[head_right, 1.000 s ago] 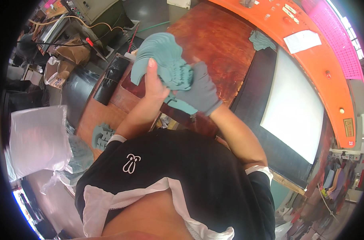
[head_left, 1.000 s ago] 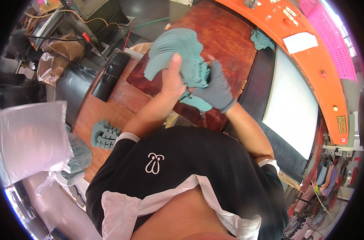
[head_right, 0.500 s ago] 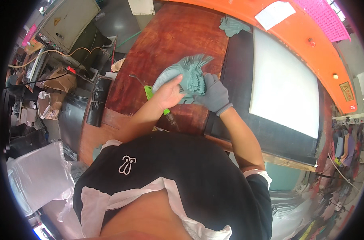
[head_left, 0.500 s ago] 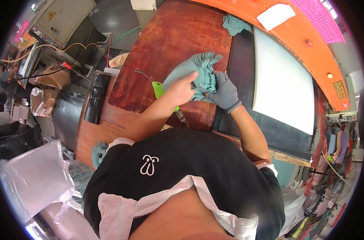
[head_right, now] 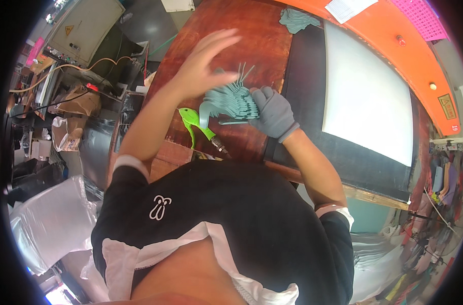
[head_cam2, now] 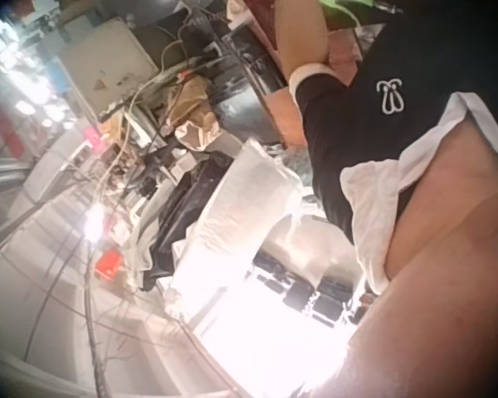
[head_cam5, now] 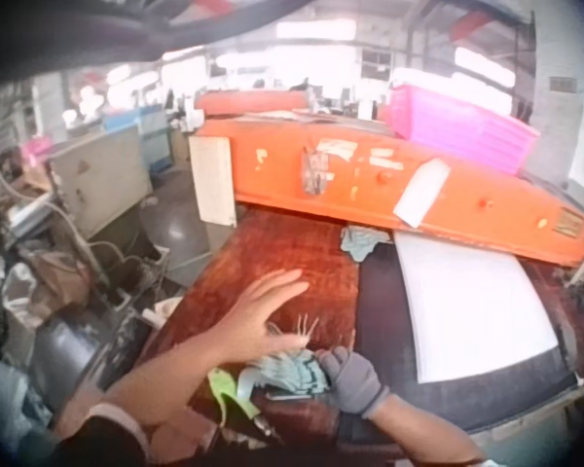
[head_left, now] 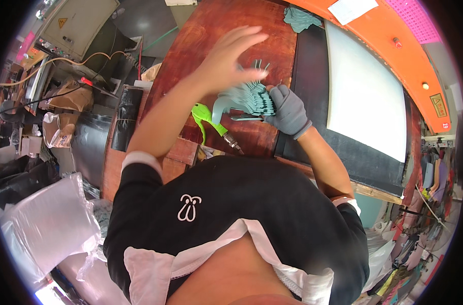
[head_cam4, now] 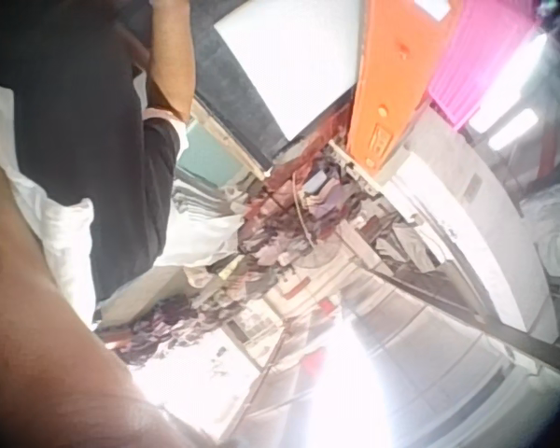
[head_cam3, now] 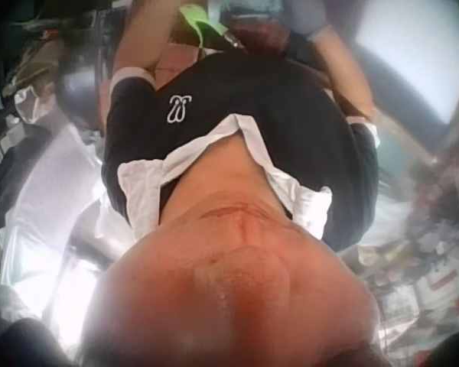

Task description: The person repeatedly picks up light-blue shoe sole cutouts from a wooden workbench, aligns them, and stacks them into neat piles. They occasionally use a green handheld tool to assist with alignment and transfer stacks between the bench and a lower surface.

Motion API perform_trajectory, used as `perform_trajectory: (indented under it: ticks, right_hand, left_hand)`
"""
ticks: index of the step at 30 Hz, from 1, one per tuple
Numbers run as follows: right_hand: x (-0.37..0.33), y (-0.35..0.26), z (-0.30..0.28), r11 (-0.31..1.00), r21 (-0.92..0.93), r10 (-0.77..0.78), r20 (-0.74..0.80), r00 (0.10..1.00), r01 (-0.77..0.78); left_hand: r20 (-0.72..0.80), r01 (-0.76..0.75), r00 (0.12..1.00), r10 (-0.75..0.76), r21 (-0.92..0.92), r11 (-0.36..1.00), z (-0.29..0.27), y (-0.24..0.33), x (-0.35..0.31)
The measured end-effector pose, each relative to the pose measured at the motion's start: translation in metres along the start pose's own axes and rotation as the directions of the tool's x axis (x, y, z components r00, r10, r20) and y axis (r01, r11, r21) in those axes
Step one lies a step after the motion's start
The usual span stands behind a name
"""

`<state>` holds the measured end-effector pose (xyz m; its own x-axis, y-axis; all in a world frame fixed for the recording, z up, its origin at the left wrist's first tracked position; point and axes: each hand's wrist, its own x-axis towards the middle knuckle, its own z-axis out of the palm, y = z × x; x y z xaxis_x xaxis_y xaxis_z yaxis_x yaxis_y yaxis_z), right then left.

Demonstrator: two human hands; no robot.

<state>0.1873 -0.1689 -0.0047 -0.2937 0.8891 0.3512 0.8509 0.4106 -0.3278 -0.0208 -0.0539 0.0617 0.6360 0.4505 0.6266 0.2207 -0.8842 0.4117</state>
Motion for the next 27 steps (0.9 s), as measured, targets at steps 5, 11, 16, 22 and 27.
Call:
perform_trajectory:
  ticks: [5, 11, 16, 22, 27]
  right_hand:
    - [-0.007, 0.0, -0.002, 0.991, 0.072, 0.112, -0.011, 0.994, -0.11]
    - [-0.001, 0.007, 0.001, 0.955, 0.112, 0.28, -0.039, 0.959, -0.274]
    - [-0.001, 0.011, 0.003, 0.95, 0.105, 0.295, 0.007, 0.956, -0.294]
    - [-0.001, 0.01, -0.001, 0.976, 0.111, 0.189, -0.004, 0.982, -0.187]
    - [-0.009, 0.007, 0.004, 0.996, 0.026, -0.082, -0.123, 0.989, 0.086]
  left_hand:
    - [0.71, 0.352, 0.693, -0.124, -0.184, 0.918, 0.024, -0.025, 0.016]
    - [0.608, 0.512, 0.734, -0.304, -0.2, 0.836, 0.006, -0.023, -0.035]
    - [0.41, 0.37, 0.877, -0.25, -0.246, 0.896, 0.023, 0.002, -0.077]
    - [0.318, 0.165, 0.936, -0.154, -0.009, 0.986, 0.028, 0.003, -0.075]
    - [0.242, 0.06, 0.969, -0.047, -0.049, 0.997, 0.021, -0.008, -0.081]
